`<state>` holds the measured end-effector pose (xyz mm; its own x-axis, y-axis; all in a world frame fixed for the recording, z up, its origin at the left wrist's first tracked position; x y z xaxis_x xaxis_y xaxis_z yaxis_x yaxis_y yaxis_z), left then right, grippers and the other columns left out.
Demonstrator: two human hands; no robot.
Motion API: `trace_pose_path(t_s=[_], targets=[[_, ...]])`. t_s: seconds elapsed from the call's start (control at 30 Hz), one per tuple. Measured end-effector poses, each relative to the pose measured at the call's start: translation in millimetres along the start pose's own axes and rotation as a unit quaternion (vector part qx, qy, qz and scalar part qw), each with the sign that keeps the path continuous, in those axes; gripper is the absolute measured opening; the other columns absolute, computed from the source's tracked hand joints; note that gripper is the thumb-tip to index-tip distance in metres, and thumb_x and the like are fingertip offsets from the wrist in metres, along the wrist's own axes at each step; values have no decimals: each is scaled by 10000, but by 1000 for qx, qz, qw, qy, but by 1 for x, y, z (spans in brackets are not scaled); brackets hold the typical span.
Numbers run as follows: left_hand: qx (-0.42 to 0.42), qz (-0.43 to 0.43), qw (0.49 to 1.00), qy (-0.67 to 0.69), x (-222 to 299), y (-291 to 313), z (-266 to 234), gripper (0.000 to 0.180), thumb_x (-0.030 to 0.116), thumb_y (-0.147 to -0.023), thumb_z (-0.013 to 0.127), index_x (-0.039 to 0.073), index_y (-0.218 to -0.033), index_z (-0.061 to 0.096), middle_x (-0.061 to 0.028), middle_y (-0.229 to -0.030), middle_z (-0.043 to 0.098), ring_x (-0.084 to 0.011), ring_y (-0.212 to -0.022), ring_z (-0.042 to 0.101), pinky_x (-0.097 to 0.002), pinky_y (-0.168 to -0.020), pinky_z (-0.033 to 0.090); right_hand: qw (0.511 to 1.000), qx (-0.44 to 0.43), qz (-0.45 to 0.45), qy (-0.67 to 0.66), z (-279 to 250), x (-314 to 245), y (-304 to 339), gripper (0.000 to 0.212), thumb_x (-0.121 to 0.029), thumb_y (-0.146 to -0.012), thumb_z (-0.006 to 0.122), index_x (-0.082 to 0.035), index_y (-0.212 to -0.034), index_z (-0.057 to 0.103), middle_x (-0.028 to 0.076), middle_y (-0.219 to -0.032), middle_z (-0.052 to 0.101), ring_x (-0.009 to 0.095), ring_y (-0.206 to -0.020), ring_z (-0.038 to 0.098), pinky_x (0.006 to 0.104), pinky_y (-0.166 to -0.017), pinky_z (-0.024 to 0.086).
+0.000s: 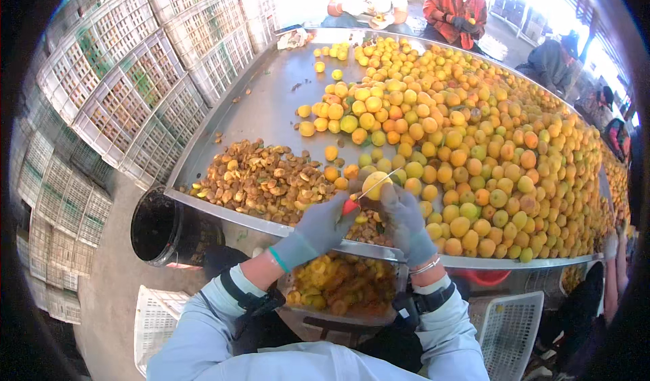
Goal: Pitting apricots using a small paring knife at a large sorting table in an industrial shed.
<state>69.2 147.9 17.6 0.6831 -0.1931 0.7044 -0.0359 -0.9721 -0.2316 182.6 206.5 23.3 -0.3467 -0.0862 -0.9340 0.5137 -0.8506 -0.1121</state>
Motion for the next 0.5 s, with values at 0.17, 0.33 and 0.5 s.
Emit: trace_pose_path(t_s=[0.17,0.33,0.5], targets=[[-31,-32,999,-12,-11,2,2,228,241,-895,535,41,-954,441,-207,-680,569,-419,-673,575,-449,-556,442,960,40,-13,276,-3,-4,9,503,-232,-818,659,-39,-1247,481,122,-1035,641,164,-949,613,314,-805,488],[-20,-16,999,-19,-6,2,-6,215,242,-891,542,44,-935,472,-191,-652,563,-397,-651,586,-437,-557,451,927,37,-97,361,-1,-21,5,455,-288,-837,640,-46,-1201,513,127,-947,657,217,-860,641,320,-751,500],[157,100,982,4,36,-3,-41,353,257,-806,644,102,-1109,550,-139,-739,603,-321,-656,618,-384,-568,488,960,-23,-80,268,-2,2,9,391,-249,-880,570,-50,-1211,507,148,-1029,625,235,-963,602,311,-832,462]])
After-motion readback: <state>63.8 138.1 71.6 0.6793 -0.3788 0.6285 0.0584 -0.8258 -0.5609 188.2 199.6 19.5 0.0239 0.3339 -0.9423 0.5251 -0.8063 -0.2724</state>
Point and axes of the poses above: each hand's wrist, its own y-axis away from the middle knuckle, its own z-axis out of the palm, x = y × z, the point moved 9 cm from there along -y, towards the middle knuckle
